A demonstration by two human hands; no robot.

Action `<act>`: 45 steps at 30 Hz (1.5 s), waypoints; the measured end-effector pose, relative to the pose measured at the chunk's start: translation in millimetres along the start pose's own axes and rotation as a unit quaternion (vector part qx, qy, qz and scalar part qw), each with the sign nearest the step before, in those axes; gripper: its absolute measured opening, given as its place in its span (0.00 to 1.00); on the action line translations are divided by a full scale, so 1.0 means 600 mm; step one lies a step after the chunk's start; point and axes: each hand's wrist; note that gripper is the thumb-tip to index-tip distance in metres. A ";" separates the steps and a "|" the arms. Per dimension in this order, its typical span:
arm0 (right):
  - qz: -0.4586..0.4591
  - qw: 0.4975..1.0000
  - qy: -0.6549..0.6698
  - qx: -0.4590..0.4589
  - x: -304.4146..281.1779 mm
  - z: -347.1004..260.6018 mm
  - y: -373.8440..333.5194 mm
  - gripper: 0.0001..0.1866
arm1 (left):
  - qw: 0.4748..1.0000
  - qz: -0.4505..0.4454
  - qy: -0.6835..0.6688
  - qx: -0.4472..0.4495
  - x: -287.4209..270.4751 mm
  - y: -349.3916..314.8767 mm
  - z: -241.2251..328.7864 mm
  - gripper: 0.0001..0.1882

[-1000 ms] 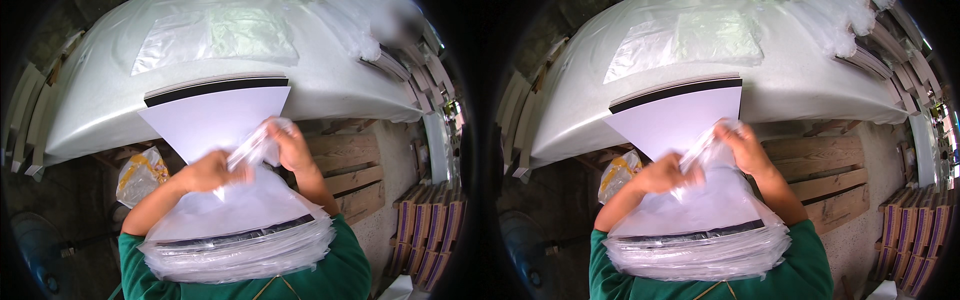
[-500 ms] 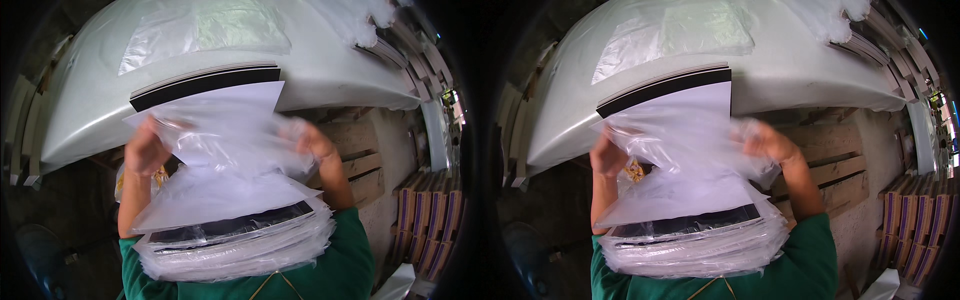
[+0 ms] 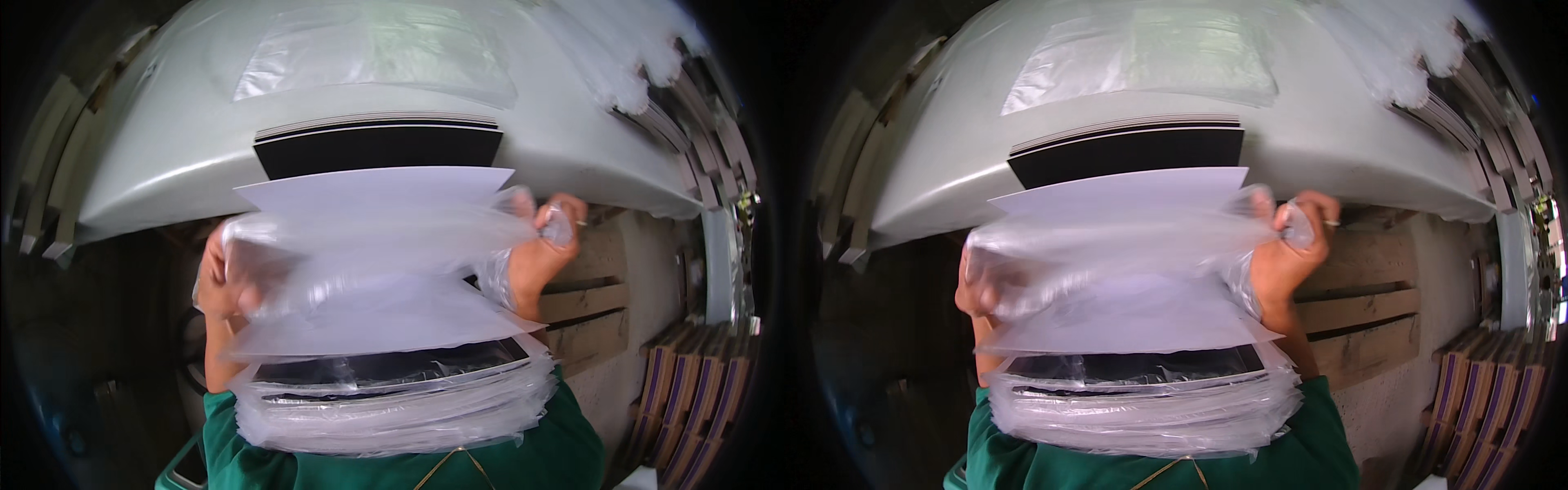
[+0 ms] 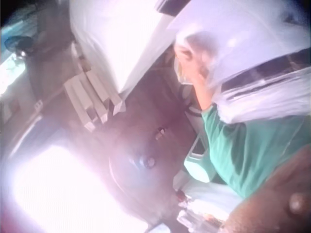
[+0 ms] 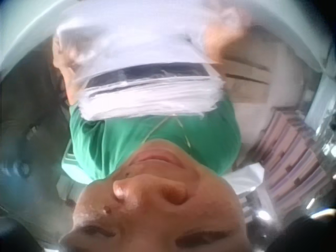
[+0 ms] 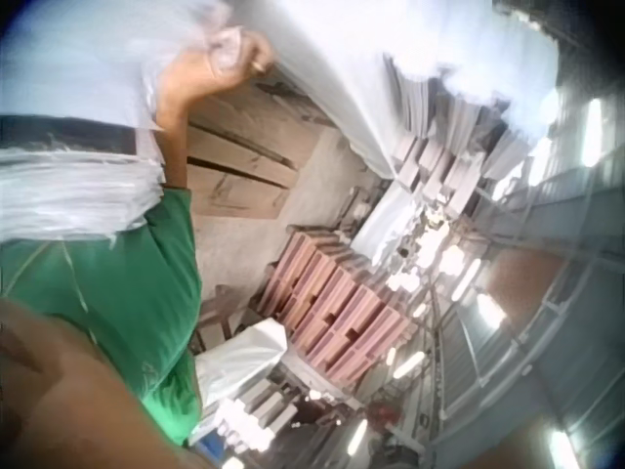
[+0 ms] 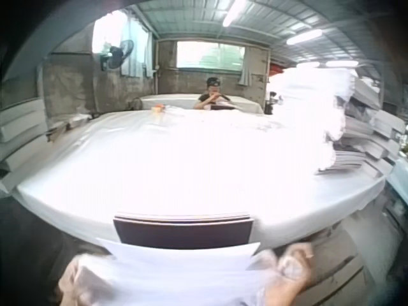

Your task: The person removes a plastic sleeve from a stack, slides a black folder inside it by hand, and repeats this for several items before stacking the finished products on a pile.

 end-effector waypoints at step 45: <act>-0.519 0.713 0.157 0.444 -0.082 0.373 -0.206 0.17 | 0.928 0.234 -0.031 -0.287 -0.274 -0.160 -0.268 0.21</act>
Point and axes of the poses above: each hand's wrist, its own y-axis towards the middle knuckle, its own x-axis out of the palm, z = x × y, and after that the axes turned 13 degrees about -y, right-handed
